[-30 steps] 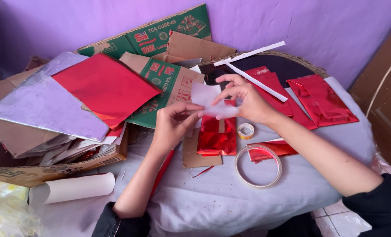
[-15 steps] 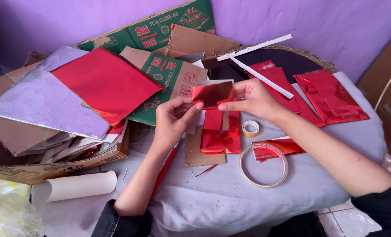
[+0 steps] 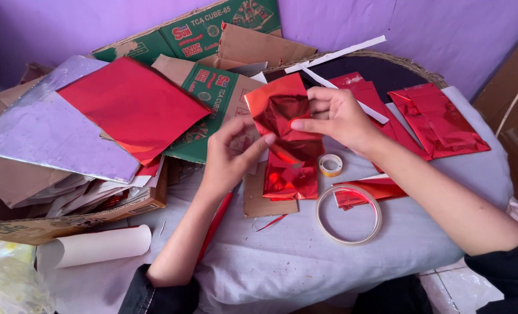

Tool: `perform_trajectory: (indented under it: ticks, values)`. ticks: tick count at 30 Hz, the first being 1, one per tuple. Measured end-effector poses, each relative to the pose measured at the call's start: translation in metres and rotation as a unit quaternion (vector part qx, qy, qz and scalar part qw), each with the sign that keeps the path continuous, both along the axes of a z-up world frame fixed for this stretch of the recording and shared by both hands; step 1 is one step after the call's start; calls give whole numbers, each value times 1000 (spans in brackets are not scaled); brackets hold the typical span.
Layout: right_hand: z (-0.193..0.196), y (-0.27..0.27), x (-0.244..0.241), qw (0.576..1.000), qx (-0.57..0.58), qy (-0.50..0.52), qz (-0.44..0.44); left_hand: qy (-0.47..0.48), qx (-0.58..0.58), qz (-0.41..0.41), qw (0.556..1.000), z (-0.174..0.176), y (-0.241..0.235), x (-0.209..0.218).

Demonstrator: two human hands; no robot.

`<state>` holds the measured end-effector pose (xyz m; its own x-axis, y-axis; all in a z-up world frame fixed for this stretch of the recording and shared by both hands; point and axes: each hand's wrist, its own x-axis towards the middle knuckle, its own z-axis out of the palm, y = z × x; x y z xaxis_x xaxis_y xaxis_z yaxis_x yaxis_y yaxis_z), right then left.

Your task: Assembling small red metallic pouches for keychains by cutting, taping, and folding paper.

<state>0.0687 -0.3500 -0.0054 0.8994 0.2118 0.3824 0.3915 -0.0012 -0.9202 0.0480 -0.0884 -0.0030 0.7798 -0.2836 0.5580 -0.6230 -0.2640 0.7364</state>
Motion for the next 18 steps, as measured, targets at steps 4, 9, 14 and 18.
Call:
perform_trajectory:
  ticks: [4, 9, 14, 18]
  values:
    - [-6, -9, 2, 992, -55, 111, -4, 107, -38, -46, 993, -22, -3, 17]
    - [3, -24, 5, 972, -191, 131, -38, 171, 104, -37, 979, -20, -4, 24]
    - [-21, -32, 21, 950, -293, 90, -50, 113, 232, 40, 965, -24, -11, 26]
    - [-21, -25, 22, 903, -421, 35, -79, 16, 383, 130, 914, -23, -18, 24]
